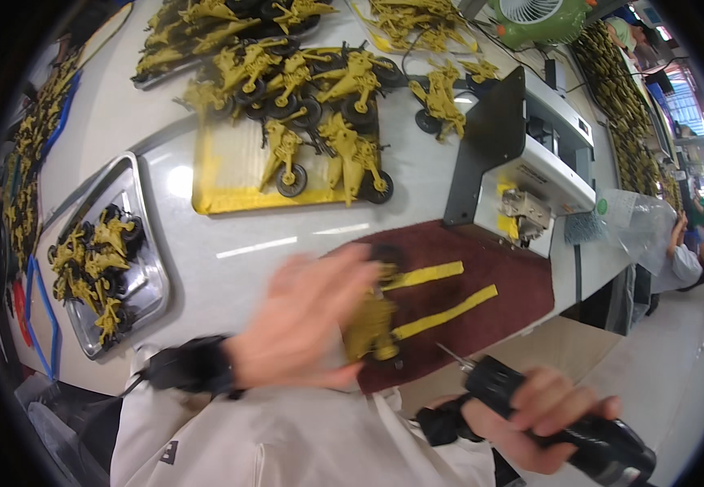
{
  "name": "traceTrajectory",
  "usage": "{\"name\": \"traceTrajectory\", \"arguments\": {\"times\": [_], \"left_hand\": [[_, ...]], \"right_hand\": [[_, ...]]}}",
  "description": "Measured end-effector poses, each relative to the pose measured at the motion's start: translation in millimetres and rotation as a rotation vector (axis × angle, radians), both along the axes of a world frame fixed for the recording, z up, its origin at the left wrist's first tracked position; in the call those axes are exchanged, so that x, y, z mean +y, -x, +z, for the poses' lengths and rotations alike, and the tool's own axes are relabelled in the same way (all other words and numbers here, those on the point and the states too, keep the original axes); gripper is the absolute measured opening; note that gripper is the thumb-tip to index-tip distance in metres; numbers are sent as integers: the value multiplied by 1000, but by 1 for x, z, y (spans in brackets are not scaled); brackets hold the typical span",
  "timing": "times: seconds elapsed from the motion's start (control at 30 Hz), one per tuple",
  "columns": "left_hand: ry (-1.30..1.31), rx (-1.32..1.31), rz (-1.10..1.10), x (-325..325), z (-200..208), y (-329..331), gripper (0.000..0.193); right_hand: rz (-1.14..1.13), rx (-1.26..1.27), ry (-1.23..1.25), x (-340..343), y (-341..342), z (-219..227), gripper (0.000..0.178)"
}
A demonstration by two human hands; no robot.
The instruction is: The worker uses an electric screwdriver to attach wheels and chassis components to yellow toy motorcycle frames on a production line.
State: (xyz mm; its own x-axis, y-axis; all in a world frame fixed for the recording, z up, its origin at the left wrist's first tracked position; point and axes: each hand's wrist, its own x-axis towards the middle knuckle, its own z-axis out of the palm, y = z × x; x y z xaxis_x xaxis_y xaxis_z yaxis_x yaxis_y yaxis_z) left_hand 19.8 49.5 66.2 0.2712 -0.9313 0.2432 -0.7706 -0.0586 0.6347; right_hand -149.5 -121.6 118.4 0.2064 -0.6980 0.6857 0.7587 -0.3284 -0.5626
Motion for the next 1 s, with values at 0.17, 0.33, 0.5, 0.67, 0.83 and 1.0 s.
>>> {"name": "traceTrajectory", "arguments": {"times": [0.17, 0.33, 0.5, 0.67, 0.83, 1.0], "left_hand": [[-307, -477, 966, 200, -6, -102, 90], [-73, -436, 881, 186, 1, -116, 94], [98, -605, 564, 39, 1, -204, 101], [-480, -224, 606, 28, -64, -285, 108], [-204, -352, 716, 66, -26, -251, 72], [123, -320, 341, 8, 56, -41, 82]], "right_hand": [[-106, 91, -120, -33, 23, -11, 49], [-182, 239, -223, -21, 11, -25, 49], [-93, 238, -216, -17, -4, -17, 49], [-124, 259, -100, -7, 27, -14, 51], [-241, 287, -150, -20, 25, -17, 53], [-244, 75, -2, -64, -20, 15, 55]]}}
